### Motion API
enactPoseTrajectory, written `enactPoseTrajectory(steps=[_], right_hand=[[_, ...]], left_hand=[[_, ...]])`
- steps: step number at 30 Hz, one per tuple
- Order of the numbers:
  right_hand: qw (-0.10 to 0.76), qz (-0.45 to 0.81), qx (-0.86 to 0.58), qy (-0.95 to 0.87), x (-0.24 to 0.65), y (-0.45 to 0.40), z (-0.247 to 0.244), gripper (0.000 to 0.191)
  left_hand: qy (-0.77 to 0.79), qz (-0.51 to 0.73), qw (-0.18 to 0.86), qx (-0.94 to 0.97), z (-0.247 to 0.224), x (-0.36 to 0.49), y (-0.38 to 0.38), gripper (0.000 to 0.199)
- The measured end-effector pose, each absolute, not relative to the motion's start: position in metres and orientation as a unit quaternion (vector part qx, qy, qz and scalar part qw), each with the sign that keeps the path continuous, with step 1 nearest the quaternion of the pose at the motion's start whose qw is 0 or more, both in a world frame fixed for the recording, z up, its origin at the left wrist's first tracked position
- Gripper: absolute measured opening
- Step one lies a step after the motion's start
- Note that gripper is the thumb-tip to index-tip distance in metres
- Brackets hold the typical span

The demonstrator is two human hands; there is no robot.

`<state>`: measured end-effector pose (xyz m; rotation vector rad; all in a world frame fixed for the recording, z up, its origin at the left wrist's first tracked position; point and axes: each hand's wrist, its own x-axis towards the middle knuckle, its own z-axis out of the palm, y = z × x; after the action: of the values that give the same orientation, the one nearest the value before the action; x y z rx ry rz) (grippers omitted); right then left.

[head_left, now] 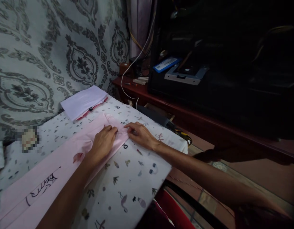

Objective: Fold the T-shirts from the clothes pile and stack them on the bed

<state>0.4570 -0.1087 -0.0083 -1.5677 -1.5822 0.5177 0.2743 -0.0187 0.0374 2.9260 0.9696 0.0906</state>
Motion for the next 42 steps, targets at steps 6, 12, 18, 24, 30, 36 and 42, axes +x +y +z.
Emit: enactPoseTrajectory(steps=[6, 12, 18, 24, 30, 36, 42], right_hand=[[0.411, 0.209, -0.641, -0.613, 0.457, -0.107, -0.007, 0.035], [0.409, 0.196, -0.644, -0.616, 0.455, -0.106, -0.008, 0.033], [0.411, 0.199, -0.653, -0.604, 0.454, -0.107, -0.006, 0.030], [0.453, 0.228, -0.651, -0.564, 0.460, -0.109, -0.003, 0.028], [0.476, 0.226, -0.647, -0.550, 0.464, -0.112, 0.001, 0.014], [0.331, 0.145, -0.676, -0.642, 0.453, -0.114, 0.003, 0.007], [0.322, 0.077, -0.679, -0.655, 0.454, -0.112, -0.006, 0.010]], left_hand=[[0.398, 0.001, -0.009, 0.917, 0.037, 0.283, -0.015, 0.026], [0.354, 0.016, -0.013, 0.935, 0.032, 0.278, -0.014, 0.030], [0.406, -0.014, -0.046, 0.912, 0.036, 0.282, -0.010, 0.027], [0.378, -0.003, -0.014, 0.926, 0.033, 0.284, -0.009, 0.030], [0.397, -0.007, -0.011, 0.918, 0.031, 0.284, -0.008, 0.022], [0.424, -0.026, -0.035, 0.905, 0.026, 0.287, -0.012, 0.028], [0.429, -0.016, -0.046, 0.902, 0.021, 0.288, -0.015, 0.028]])
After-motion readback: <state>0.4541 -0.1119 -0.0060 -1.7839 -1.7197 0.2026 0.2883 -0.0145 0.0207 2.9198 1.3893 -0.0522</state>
